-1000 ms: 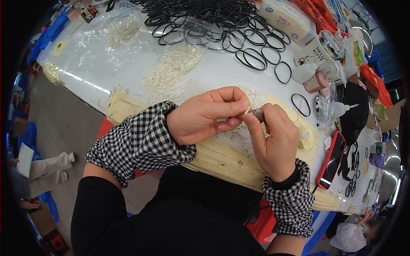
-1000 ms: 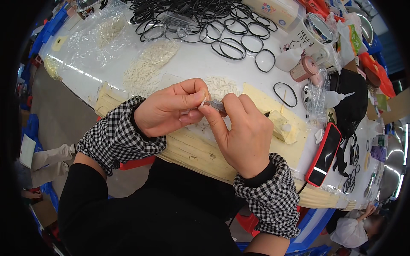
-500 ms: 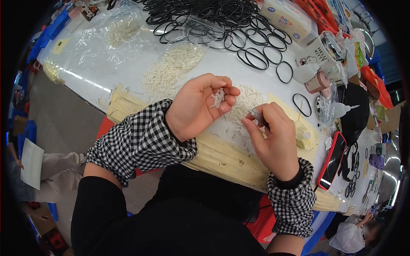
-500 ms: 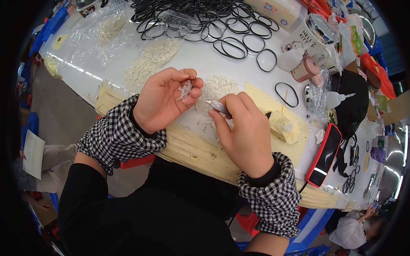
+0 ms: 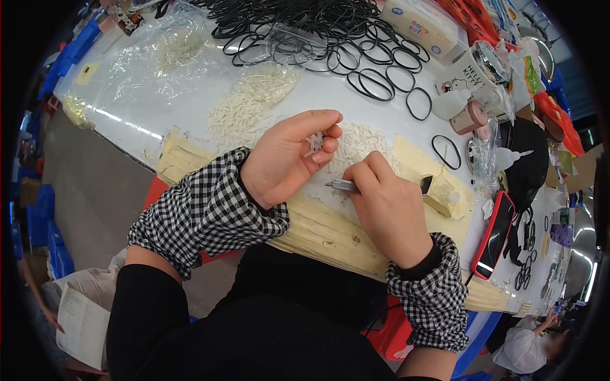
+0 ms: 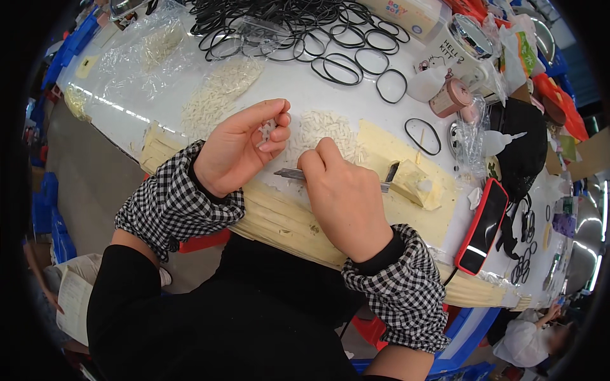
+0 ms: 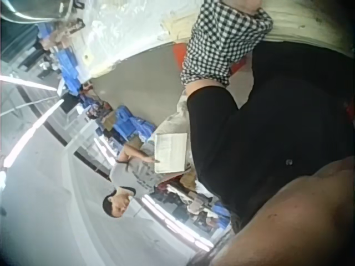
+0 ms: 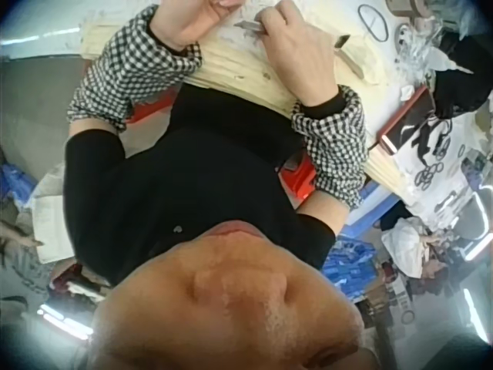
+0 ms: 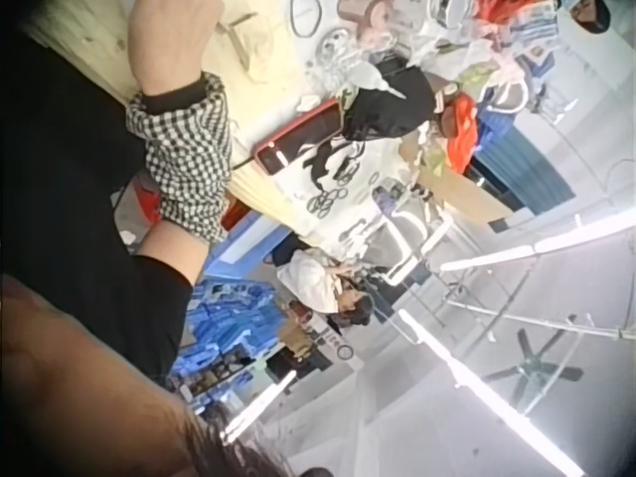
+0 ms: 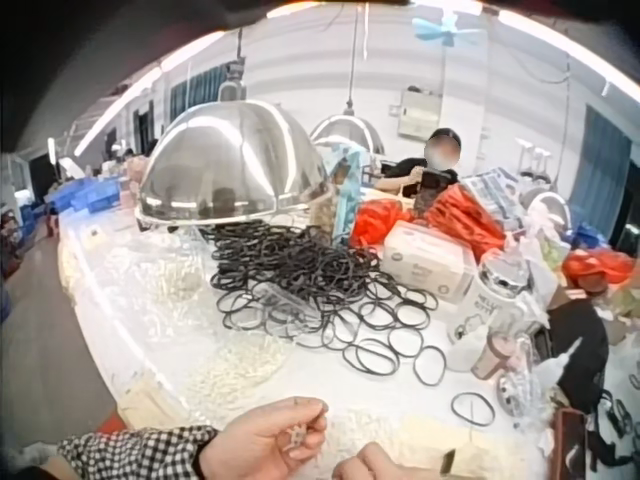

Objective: Manually assembling small plastic toy components on a factory workbench.

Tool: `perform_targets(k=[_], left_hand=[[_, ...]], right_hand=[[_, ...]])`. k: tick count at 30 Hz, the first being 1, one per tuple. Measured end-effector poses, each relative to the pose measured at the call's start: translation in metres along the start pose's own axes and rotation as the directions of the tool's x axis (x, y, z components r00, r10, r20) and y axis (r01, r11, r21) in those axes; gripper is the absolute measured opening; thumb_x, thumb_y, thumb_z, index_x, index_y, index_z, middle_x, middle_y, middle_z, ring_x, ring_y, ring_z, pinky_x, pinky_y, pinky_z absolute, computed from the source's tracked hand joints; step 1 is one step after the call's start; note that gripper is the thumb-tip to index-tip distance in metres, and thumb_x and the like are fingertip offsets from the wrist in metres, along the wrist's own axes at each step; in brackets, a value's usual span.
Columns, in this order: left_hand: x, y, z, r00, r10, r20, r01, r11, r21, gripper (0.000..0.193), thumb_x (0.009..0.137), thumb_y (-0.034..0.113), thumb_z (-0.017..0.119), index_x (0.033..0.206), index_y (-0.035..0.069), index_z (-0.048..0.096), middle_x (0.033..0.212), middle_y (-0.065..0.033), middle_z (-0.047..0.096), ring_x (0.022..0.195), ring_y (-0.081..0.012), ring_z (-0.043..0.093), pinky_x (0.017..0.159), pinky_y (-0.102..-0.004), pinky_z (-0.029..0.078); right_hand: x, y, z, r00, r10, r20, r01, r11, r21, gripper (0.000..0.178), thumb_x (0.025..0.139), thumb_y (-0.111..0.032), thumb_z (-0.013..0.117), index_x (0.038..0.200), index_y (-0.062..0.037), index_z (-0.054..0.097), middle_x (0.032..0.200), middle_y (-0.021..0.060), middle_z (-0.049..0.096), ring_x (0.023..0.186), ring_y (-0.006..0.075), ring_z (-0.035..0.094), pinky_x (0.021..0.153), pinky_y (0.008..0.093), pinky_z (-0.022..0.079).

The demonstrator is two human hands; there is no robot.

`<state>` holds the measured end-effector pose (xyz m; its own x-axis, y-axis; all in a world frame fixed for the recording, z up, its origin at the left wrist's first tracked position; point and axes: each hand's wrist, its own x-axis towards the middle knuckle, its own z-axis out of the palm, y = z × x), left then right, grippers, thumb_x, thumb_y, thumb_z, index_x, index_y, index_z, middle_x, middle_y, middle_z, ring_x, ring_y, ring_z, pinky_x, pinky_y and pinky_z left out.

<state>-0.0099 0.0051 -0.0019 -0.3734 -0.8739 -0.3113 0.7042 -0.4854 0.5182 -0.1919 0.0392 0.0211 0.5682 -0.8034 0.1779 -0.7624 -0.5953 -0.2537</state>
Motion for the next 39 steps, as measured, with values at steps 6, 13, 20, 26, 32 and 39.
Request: perform_targets(k=[6, 13, 20, 26, 32, 39], left_hand=[[-0.003, 0.000, 0.005, 0.993, -0.089, 0.077, 0.074, 0.981, 0.181, 0.020, 0.098, 0.018, 0.051, 0.103, 0.000, 0.057, 0.086, -0.0005, 0.053, 0.070, -0.0057, 0.045, 0.058, -0.0174, 0.038], [-0.005, -0.004, 0.001, 0.879, -0.297, 0.374, 0.215, 0.945, 0.246, 0.025, 0.099, 0.025, 0.051, 0.099, 0.002, 0.060, 0.082, 0.0018, 0.055, 0.066, -0.0034, 0.044, 0.056, -0.0151, 0.036], [-0.004, -0.002, 0.002, 0.930, -0.231, 0.286, 0.158, 0.954, 0.255, 0.020, 0.096, 0.023, 0.056, 0.096, 0.003, 0.060, 0.079, 0.0037, 0.052, 0.065, -0.0032, 0.041, 0.056, -0.0163, 0.035], [-0.005, -0.001, 0.003, 0.953, -0.157, 0.261, 0.088, 0.962, 0.258, 0.016, 0.096, 0.020, 0.056, 0.095, 0.004, 0.059, 0.084, 0.0021, 0.057, 0.065, -0.0028, 0.041, 0.057, -0.0156, 0.034], [-0.008, -0.002, 0.006, 0.961, -0.120, 0.251, 0.040, 0.953, 0.301, 0.015, 0.097, 0.018, 0.055, 0.098, 0.004, 0.059, 0.081, 0.0039, 0.054, 0.065, -0.0031, 0.040, 0.058, -0.0153, 0.034], [-0.007, -0.001, 0.006, 0.944, -0.156, 0.292, 0.060, 0.948, 0.312, 0.015, 0.097, 0.021, 0.055, 0.094, 0.007, 0.057, 0.081, 0.0050, 0.052, 0.066, -0.0025, 0.039, 0.061, -0.0151, 0.035]], right_hand=[[0.003, -0.002, -0.007, 0.979, 0.085, -0.184, -0.042, 0.973, 0.225, 0.021, 0.074, 0.000, 0.063, 0.092, -0.0056, 0.054, 0.085, 0.0084, 0.050, 0.063, 0.0266, 0.057, 0.051, 0.0353, 0.046], [0.005, 0.000, -0.007, 0.911, 0.067, -0.408, 0.077, 0.942, 0.328, 0.026, 0.071, 0.004, 0.067, 0.094, -0.0054, 0.058, 0.084, 0.0092, 0.049, 0.060, 0.0234, 0.055, 0.048, 0.0317, 0.044], [0.007, 0.002, -0.004, 0.887, -0.014, -0.461, 0.127, 0.968, 0.216, 0.028, 0.067, 0.004, 0.069, 0.091, -0.0066, 0.059, 0.083, 0.0082, 0.050, 0.059, 0.0215, 0.055, 0.047, 0.0316, 0.044], [0.006, -0.001, -0.006, 0.864, 0.054, -0.500, 0.084, 0.965, 0.249, 0.023, 0.068, 0.004, 0.069, 0.088, -0.0049, 0.060, 0.081, 0.0075, 0.052, 0.059, 0.0198, 0.056, 0.049, 0.0295, 0.045], [0.004, -0.006, -0.011, 0.902, 0.211, -0.377, -0.013, 0.885, 0.465, 0.017, 0.070, 0.003, 0.066, 0.085, -0.0015, 0.059, 0.076, 0.0068, 0.052, 0.061, 0.0163, 0.056, 0.052, 0.0268, 0.044], [0.004, -0.008, -0.012, 0.900, 0.203, -0.386, -0.015, 0.899, 0.438, 0.015, 0.072, 0.001, 0.067, 0.083, -0.0013, 0.058, 0.076, 0.0069, 0.052, 0.059, 0.0167, 0.053, 0.052, 0.0271, 0.043]])
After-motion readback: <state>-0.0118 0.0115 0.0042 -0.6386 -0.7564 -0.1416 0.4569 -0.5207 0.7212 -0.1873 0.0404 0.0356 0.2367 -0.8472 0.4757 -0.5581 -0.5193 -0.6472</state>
